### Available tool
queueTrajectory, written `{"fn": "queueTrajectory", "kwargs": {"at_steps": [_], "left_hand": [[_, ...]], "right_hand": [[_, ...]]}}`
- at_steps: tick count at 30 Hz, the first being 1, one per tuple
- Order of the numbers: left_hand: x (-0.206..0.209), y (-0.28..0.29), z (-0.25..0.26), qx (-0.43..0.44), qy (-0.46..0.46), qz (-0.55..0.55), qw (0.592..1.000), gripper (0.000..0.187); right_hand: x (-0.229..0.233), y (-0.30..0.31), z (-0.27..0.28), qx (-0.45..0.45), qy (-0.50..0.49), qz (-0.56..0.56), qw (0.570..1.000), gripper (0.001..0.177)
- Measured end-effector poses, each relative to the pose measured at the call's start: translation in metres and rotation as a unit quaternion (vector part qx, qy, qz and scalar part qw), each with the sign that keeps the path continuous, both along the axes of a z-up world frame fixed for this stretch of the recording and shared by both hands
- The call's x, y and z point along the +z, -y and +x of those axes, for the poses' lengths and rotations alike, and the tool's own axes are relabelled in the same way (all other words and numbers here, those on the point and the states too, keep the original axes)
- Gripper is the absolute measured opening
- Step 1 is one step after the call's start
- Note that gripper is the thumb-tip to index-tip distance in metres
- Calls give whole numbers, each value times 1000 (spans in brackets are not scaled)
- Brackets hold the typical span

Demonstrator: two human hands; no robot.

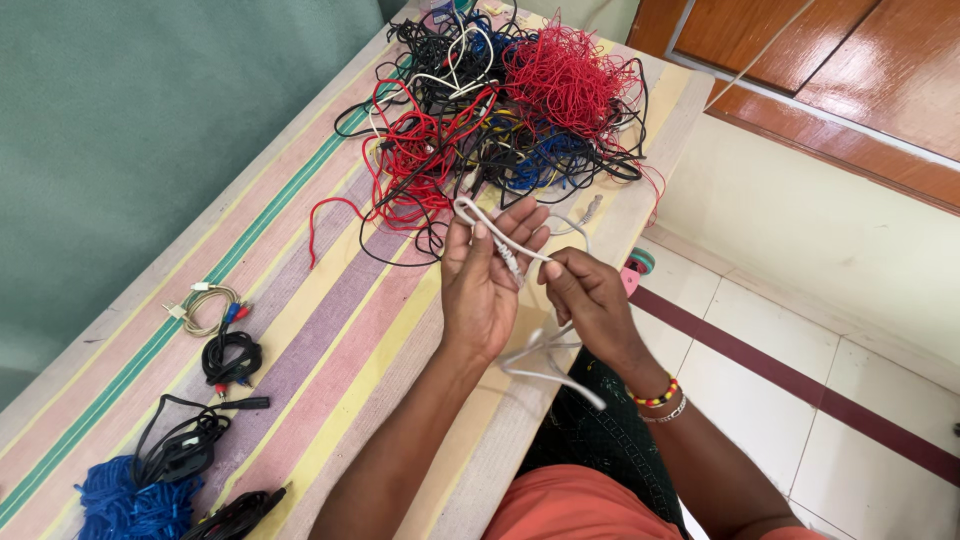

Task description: The person untangles and coils several cables on a striped table. They handle a beige cable, a black cable with colored connectors, and a white cable, coiling each one and placing it aside. The person continues to sort through a pile of tangled wires.

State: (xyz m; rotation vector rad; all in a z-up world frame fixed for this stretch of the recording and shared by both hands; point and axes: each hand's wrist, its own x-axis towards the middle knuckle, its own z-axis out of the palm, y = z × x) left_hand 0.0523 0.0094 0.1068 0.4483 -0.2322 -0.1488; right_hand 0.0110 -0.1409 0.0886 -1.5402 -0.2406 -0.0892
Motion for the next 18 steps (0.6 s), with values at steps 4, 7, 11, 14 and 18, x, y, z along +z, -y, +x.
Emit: {"fn": "queueTrajectory", "kwargs": {"at_steps": [4, 7, 11, 14, 18], "left_hand": [[-4, 8, 4, -32, 40, -55, 997, 27], [-5, 10, 4, -66, 46, -30, 996, 36], [-20, 5, 8, -56, 125, 111, 984, 32], [-31, 0, 11, -53, 147, 171, 973, 26], [-19, -2, 11, 23, 136, 110, 984, 18]], "right_hand": [[0, -2, 3, -36, -7, 0, 999, 31], [0, -1, 7, -34, -47, 53, 997, 33], [2, -2, 8, -23, -118, 124, 985, 35], [3, -6, 7, -26, -132, 120, 984, 33], [-8, -10, 8, 34, -145, 49, 988, 44]]}}
